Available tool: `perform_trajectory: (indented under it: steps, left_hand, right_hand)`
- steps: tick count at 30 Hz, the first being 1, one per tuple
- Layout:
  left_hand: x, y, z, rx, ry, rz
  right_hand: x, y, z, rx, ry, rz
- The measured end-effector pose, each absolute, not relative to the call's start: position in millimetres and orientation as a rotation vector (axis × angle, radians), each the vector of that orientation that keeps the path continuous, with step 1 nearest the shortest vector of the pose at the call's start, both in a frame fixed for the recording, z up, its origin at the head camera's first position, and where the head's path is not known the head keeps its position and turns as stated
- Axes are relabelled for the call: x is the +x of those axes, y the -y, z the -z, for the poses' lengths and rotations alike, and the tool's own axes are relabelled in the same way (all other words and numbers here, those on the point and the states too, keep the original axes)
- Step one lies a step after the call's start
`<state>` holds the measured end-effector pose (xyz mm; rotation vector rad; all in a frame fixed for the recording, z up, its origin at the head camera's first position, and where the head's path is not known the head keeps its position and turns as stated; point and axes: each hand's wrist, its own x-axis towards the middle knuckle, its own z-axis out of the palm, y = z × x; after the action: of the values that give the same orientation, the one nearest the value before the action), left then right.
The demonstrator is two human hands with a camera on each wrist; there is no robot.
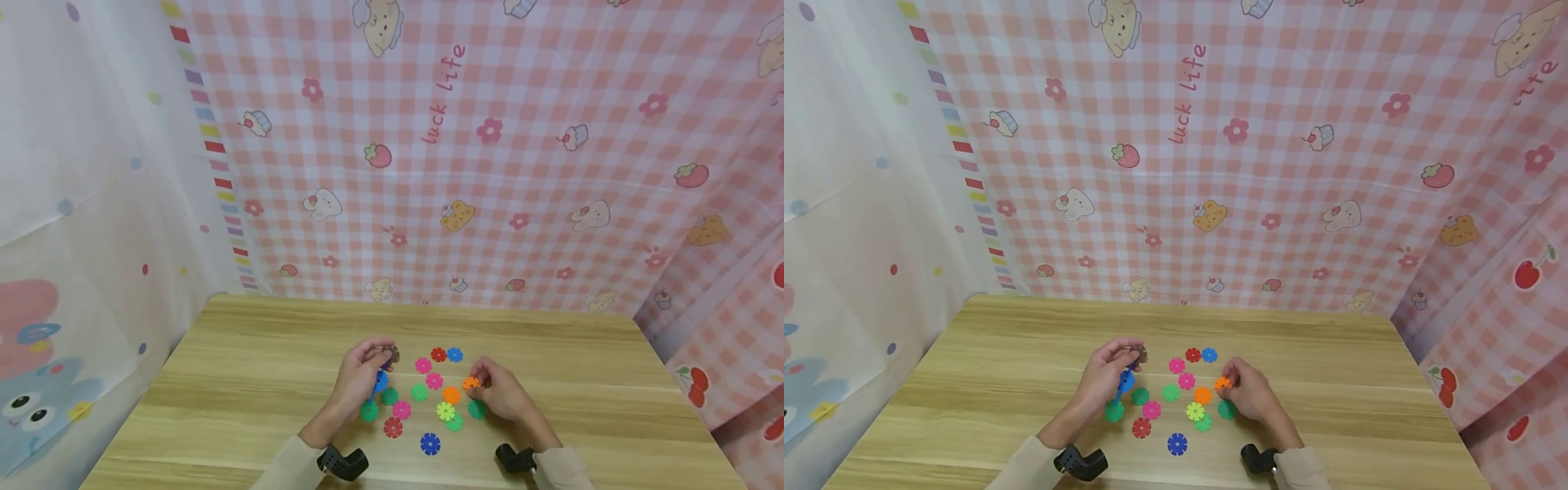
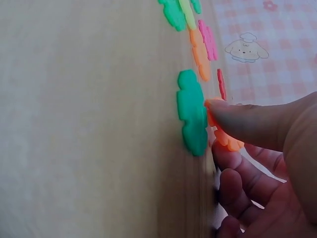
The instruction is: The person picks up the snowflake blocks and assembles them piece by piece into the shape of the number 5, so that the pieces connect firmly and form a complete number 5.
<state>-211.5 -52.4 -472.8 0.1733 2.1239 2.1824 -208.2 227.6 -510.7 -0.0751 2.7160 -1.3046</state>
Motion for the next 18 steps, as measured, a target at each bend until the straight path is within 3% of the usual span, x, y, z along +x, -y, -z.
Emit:
perform_trajectory:
  steps: [10, 18]
  left_hand:
    - [-210.2, 50.4, 471.4, 0.145, -2.136, -2.145]
    - [-207.0, 47.6, 468.9, 0.166, -2.075, -2.113]
  right_hand:
    - [-210.8, -225.9, 508.3, -0.16, -2.789, 1.324]
    - [-206.3, -212.9, 482.3, -0.265, -2.548, 1.594]
